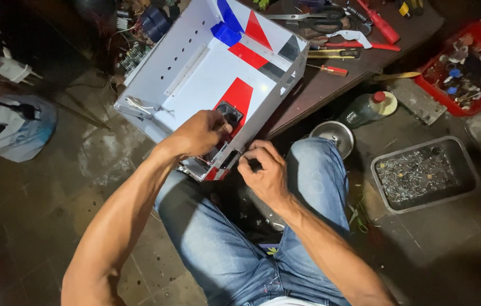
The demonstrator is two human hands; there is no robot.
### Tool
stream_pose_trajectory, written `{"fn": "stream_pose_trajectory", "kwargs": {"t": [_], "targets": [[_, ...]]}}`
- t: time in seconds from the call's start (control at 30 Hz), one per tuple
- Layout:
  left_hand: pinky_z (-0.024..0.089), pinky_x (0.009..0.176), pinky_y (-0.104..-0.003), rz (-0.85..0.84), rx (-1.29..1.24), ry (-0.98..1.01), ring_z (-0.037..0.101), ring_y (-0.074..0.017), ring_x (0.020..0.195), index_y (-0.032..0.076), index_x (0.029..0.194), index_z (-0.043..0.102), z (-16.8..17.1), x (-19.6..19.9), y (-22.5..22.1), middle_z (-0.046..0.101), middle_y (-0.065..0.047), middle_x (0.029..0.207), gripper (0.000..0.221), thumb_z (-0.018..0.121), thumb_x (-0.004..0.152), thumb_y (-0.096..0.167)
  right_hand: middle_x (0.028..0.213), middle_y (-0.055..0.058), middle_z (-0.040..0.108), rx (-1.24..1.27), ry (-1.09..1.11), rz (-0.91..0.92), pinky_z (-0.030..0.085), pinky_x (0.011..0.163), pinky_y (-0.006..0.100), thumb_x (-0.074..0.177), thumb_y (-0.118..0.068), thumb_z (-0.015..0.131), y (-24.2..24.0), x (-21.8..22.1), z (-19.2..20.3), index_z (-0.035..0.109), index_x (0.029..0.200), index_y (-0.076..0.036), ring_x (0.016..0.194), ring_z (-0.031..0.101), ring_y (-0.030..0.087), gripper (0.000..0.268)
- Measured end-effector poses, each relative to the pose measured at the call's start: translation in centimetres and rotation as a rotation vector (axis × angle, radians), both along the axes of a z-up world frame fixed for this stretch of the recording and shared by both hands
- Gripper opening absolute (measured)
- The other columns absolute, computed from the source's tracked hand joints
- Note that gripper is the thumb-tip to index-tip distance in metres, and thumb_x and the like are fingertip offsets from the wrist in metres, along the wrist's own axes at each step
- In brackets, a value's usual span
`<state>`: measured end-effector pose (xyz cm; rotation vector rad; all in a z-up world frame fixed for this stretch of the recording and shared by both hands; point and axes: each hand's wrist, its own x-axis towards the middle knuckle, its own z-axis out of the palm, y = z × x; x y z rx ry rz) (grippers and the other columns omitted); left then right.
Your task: Installing a cooling fan into a metal chassis using a screwdriver and screws.
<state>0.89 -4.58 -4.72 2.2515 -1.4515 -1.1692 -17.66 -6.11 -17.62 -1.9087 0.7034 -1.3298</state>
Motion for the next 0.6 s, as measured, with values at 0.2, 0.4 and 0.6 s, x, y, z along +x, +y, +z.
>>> {"fn": "stream_pose_trajectory", "kwargs": {"t": [0.2, 0.4, 0.6], "targets": [[0.053, 0.081, -0.045, 0.068, -0.007, 0.074, 0.071, -0.0334, 0.085, 0.003, 0.103, 0.070, 1.2, -1.0, -0.2, 0.072, -0.017, 0.081, 0.028, 0.056, 0.095, 0.026, 0.095, 0.014, 0.075, 0.214, -0.031, 0.134, 0.057, 0.076, 0.041, 0.078, -0.003, 0.073, -0.1, -2.3, 2.8, 0.065, 0.076, -0.006, 0.089, 0.073, 0.034, 0.009], [0.049, 0.065, -0.039, 0.269, 0.195, 0.040, 0.068, -0.0234, 0.083, 0.003, 0.124, 0.063, 1.6, -1.4, -0.5, 0.076, -0.016, 0.099, 0.039, 0.055, 0.098, 0.032, 0.095, 0.009, 0.071, 0.385, -0.083, -0.018, 0.055, 0.083, 0.026, 0.095, -0.009, 0.063, -0.9, -11.5, 3.6, 0.067, 0.095, -0.002, 0.090, 0.068, 0.016, 0.008], [0.024, 0.085, -0.055, 0.382, 0.144, 0.084, 0.060, -0.0457, 0.096, -0.001, 0.126, 0.066, -21.5, 26.6, 5.5, 0.065, -0.021, 0.131, 0.071, 0.011, 0.110, 0.040, 0.086, -0.005, 0.078, 0.663, 0.474, -0.629, 0.050, 0.070, 0.029, 0.083, -0.022, 0.067, -6.0, -29.2, -14.1, 0.077, 0.092, -0.027, 0.077, 0.071, 0.012, 0.014]]}}
